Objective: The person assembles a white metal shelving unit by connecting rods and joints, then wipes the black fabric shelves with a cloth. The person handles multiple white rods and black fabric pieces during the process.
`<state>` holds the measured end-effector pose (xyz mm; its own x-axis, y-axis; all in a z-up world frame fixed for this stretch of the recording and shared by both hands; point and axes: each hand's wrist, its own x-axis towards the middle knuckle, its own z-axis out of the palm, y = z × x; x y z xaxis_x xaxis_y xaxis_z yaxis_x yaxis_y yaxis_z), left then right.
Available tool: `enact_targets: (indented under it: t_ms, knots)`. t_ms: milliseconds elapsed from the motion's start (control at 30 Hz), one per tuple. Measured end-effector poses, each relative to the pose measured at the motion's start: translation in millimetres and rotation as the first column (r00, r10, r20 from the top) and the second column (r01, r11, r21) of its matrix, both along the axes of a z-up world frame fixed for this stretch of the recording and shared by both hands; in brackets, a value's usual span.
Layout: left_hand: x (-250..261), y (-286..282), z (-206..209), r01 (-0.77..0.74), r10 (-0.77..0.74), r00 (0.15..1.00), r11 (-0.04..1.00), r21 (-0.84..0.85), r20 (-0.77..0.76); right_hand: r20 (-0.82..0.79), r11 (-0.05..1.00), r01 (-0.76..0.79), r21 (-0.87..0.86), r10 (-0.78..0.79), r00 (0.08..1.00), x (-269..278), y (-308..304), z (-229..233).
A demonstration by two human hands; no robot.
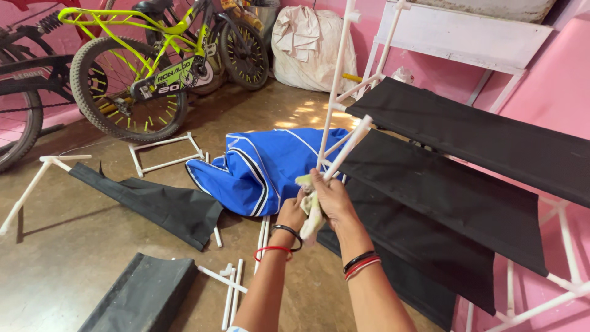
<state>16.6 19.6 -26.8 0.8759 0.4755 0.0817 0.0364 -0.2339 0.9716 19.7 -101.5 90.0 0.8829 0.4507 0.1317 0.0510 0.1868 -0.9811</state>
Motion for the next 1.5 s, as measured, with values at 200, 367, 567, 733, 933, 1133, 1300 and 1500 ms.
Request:
enact_targets:
  t_ms: [200, 367, 567, 733, 933, 1133, 1300, 1500]
  knots:
    - [-57.4, 1.9, 49.4, 0.251, -0.302, 0.882, 0.951, -0.181, -0.363, -0.275, 0.791, 0.52, 0.322, -0.447, 0.851, 14.9, -64.2, 52.9]
    - [-57.5, -10.8, 48.0, 0.319, -0.327, 0.87, 0.944, -0.085, -0.37, -0.41, 0.6, 0.644, 0.474, -0.497, 0.765, 27.8, -90.5, 46.4]
    - [14.2, -42.9, -16.6, 0.076, -0.077, 0.996, 0.997, 0.032, 0.046, -0.221, 0.893, 0.41, 0.185, -0.369, 0.903, 32.2, -37.0, 15.6]
    - [40.3, -22.8, -53.3, -0.142, 0.143, 0.99, 0.967, -0.213, -0.014, 0.091, 0.987, -0.076, -0.14, 0.089, 0.992, 16.3, -3.6, -33.1]
    - [5.1, 16.9, -15.7, -0.55, 0.453, 0.812, 0.805, 0.221, 0.368, 0.339, 0.821, -0.045, -0.569, 0.284, 0.897, 16.3, -25.1, -40.7]
    - [-26.0, 36.9, 38.6, -0.12, 0.426, 0.876, 0.646, -0.754, 0.226, -0.086, 0.516, -0.42, -0.747, 0.551, 0.83, -3.7, -47.1, -2.9]
    - [-50.2, 61.2, 43.5, -0.033, 0.575, 0.74, 0.55, -0.834, 0.35, -0.045, 0.652, -0.421, -0.631, 0.51, 0.859, -17.1, -66.9, 32.5]
    - [-63.4, 67.6, 55.4, -0.007, 0.512, 0.787, 0.564, -0.826, 0.343, 0.055, 0.938, 0.071, -0.338, -0.055, 0.997, -4.5, -70.1, 33.0]
